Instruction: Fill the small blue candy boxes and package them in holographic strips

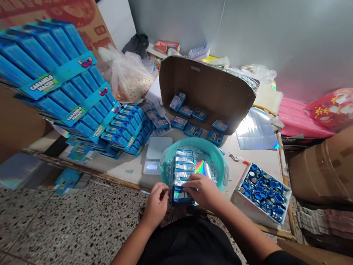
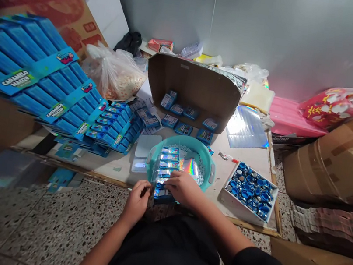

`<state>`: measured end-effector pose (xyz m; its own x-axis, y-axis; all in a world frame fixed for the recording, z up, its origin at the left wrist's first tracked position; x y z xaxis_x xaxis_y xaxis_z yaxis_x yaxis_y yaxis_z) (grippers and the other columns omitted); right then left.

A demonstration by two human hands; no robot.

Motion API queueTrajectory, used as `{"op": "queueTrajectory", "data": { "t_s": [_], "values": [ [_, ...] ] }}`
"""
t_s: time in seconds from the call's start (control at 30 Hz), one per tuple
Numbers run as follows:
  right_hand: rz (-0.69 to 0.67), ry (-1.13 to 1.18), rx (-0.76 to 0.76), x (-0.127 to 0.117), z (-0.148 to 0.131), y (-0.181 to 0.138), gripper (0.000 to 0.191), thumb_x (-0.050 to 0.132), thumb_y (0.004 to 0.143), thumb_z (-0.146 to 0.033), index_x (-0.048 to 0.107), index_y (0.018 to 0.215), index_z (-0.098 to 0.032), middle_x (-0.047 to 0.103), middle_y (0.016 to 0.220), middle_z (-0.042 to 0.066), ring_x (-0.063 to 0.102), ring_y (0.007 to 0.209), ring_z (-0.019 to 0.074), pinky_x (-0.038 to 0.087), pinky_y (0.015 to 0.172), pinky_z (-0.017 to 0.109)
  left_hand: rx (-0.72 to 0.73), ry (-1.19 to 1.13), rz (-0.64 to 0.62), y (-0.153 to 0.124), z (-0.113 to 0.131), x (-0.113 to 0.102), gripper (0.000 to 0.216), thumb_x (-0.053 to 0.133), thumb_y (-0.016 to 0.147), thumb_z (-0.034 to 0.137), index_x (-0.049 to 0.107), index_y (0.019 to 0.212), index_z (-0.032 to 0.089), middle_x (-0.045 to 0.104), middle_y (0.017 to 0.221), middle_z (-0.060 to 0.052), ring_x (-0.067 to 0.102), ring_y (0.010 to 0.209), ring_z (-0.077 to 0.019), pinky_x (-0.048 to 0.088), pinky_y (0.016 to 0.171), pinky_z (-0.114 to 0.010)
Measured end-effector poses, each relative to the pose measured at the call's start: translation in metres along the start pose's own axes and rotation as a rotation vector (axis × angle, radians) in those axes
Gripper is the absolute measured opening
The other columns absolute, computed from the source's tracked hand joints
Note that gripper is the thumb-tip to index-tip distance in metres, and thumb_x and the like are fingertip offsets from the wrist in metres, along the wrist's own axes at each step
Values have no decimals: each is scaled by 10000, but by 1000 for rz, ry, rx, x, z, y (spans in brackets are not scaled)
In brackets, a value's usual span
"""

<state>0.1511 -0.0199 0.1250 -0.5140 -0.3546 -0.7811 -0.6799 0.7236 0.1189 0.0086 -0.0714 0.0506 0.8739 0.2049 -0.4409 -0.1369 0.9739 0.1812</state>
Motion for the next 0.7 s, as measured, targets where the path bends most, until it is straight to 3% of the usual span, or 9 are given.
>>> {"op": "queueTrajectory", "data": {
  "t_s": [0.17,0.27,0.37,0.5,0.6,0.7],
  "values": [
    [-23,118,114,3,13,3,158,641,886,-80,757,829,-171,682,800,35,628,761,152,472,710,256,-10,-78,-2,5,1,-10,180,469,965,303,608,909,203,596,1043,-85,603,1003,-194,530,864,-323],
    [-42,63,114,2,11,7,53,726,847,-156,752,888,-175,658,814,30,612,747,151,458,681,252,-16,-105,-76,7,-7,-3,133,565,904,317,636,888,205,606,1000,-69,622,941,-190,536,822,-306],
    [-64,-30,107,2,9,13,162,756,841,-258,744,986,-186,653,882,43,607,764,162,458,682,261,-56,-104,-84,5,-16,1,151,607,874,339,657,903,200,588,958,-59,621,877,-189,529,798,-313],
    [-108,-140,36,7,-2,25,210,714,877,-284,730,1056,-177,665,970,75,624,850,183,470,754,279,-104,-114,-89,3,-19,9,170,572,894,357,663,885,214,587,932,-45,601,877,-194,489,819,-321],
    [-194,-256,-57,18,-15,32,136,612,934,-224,736,950,-172,666,934,77,614,864,184,459,785,282,-144,-154,-72,3,-21,15,215,517,915,374,622,825,209,587,900,-42,583,876,-195,475,816,-316],
    [-298,-374,-90,27,-21,36,219,518,950,-147,721,869,-157,668,906,94,608,863,191,445,785,288,-194,-222,-61,1,-28,20,272,484,929,410,573,781,200,585,824,-31,572,810,-178,479,749,-290]
  ]
}}
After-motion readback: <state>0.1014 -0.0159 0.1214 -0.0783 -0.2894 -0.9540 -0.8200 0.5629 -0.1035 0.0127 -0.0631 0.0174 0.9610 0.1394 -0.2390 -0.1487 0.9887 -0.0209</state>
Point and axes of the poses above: each hand's wrist, its own y-axis towards the middle knuckle, its own x-axis out of the palm, z = x × y, the point moved 10 cm from there along y, towards the middle knuckle
